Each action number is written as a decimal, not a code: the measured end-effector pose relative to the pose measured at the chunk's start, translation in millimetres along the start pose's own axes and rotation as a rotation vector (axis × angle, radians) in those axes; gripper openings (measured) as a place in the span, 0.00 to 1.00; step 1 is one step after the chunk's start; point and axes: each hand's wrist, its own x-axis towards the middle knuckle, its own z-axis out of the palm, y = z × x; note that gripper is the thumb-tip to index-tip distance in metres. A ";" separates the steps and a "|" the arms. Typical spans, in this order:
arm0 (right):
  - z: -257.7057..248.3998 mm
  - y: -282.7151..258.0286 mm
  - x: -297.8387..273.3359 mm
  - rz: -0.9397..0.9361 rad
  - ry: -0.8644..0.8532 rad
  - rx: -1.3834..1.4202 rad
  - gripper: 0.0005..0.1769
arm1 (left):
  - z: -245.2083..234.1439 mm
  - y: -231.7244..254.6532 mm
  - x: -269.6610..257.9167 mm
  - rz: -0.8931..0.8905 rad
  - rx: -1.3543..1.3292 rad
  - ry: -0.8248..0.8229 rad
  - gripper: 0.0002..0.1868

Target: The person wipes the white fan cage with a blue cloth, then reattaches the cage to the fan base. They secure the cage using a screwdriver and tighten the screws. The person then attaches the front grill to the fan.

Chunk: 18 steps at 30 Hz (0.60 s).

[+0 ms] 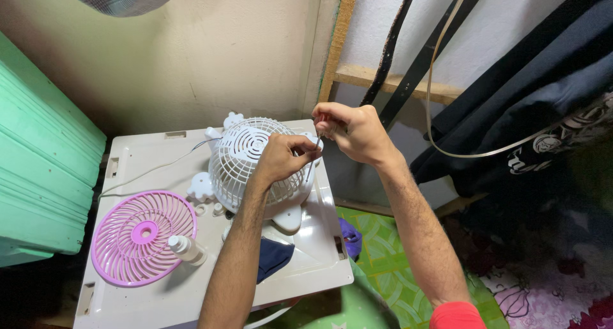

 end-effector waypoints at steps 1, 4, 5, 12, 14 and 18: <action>1.2 -0.2 0.5 -0.040 0.025 -0.014 0.07 | -0.2 0.3 0.8 -0.010 -0.002 -0.001 0.08; 8.3 -0.5 1.6 0.023 0.091 -0.118 0.10 | 0.2 0.3 -0.6 -0.031 0.003 -0.004 0.08; 9.4 -0.6 1.3 0.014 0.100 -0.120 0.10 | 0.1 0.7 -0.2 -0.034 0.008 -0.003 0.08; 21.1 -1.3 -5.6 -0.037 0.243 -0.185 0.12 | 0.6 1.9 -2.9 -0.012 0.000 -0.001 0.08; 24.3 -1.4 -5.7 -0.046 0.294 -0.202 0.12 | 0.4 1.9 -0.3 -0.009 0.001 0.004 0.09; 35.9 -3.8 -8.0 0.027 0.372 -0.286 0.13 | 2.1 2.3 0.3 -0.030 0.015 0.002 0.08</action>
